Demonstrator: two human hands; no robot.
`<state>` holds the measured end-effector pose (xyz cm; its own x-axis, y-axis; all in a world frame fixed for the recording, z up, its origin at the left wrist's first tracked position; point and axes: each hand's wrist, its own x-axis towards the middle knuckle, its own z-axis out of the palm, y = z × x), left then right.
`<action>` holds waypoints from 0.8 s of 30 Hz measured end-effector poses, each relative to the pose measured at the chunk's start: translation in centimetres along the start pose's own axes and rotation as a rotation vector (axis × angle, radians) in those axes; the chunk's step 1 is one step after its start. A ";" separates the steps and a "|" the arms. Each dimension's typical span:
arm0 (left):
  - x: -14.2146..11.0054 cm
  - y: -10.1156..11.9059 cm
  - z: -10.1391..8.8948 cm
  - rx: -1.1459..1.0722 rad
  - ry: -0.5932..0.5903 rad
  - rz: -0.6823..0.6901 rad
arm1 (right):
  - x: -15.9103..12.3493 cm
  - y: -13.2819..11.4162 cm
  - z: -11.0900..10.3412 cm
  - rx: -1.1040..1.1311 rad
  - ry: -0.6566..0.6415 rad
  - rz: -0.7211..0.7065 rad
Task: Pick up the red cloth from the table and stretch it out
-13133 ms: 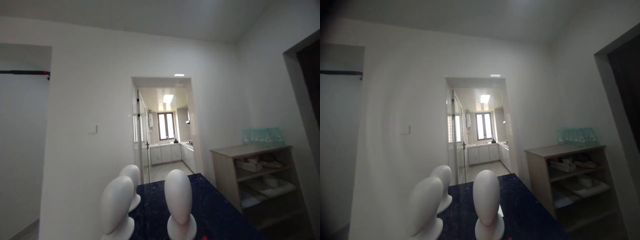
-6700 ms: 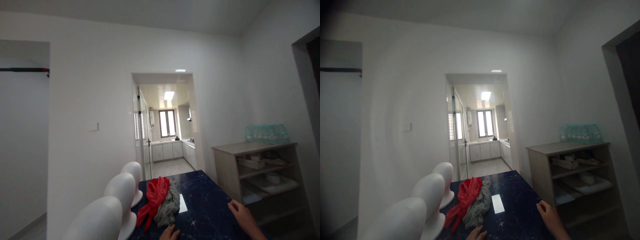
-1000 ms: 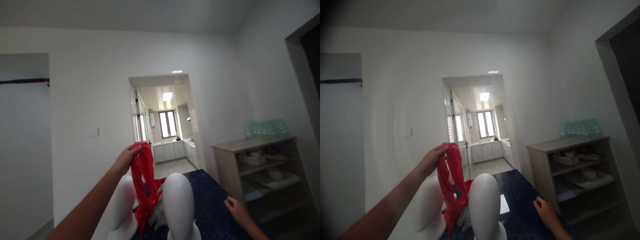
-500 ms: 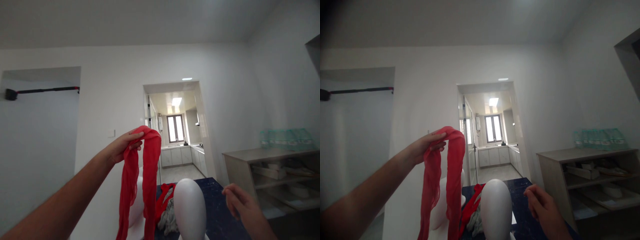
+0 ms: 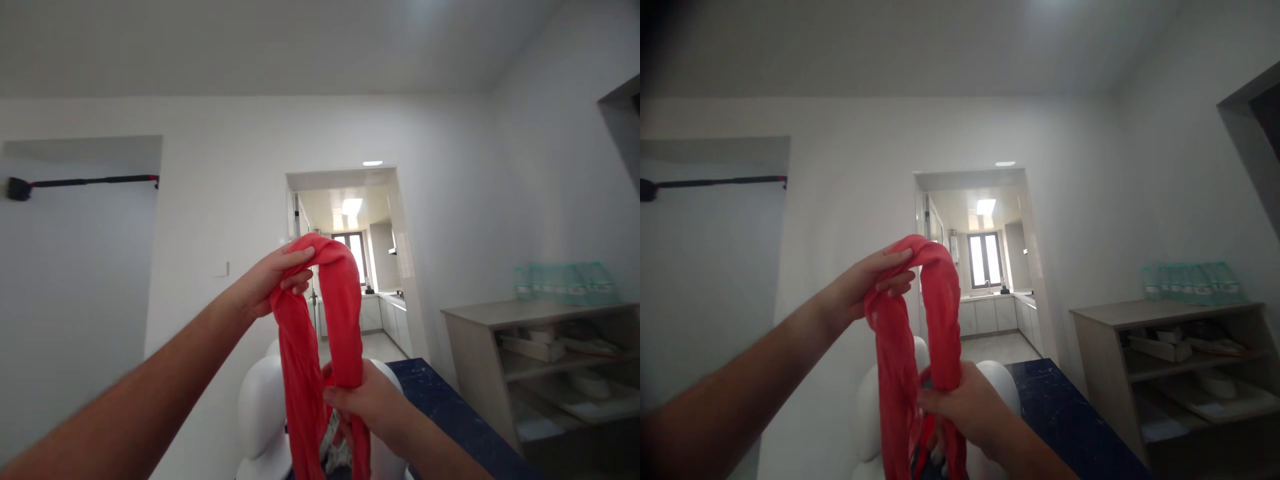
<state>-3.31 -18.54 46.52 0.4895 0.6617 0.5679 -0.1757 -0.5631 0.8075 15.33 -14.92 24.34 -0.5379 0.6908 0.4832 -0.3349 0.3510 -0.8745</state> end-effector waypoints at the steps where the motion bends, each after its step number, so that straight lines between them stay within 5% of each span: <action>1: 0.2 0.5 -0.3 -0.008 0.008 0.024 | -0.2 -0.3 -0.5 0.013 -0.076 0.048; 4: 0.9 1.9 -1.7 -0.031 0.038 0.077 | -1.1 -1.7 -2.5 0.030 -0.264 0.110; 8: 1.7 2.5 -2.7 -0.039 0.063 0.108 | -1.4 -3.2 -3.7 -0.003 -0.289 0.187; 13: 2.6 1.6 -0.7 -0.049 0.050 0.117 | -0.1 -0.7 -1.2 -0.067 -0.459 0.301; 18: 3.6 0.5 0.5 -0.047 0.007 0.112 | 0.6 2.2 2.3 -0.035 -0.424 0.166; 24: 3.4 0.8 -1.6 -0.081 0.123 0.101 | -0.5 1.6 0.0 -0.018 -0.207 0.240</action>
<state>-3.14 -15.98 49.34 0.3583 0.6621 0.6582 -0.2894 -0.5916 0.7525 15.10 -14.74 22.71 -0.7468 0.6122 0.2598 -0.1667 0.2059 -0.9643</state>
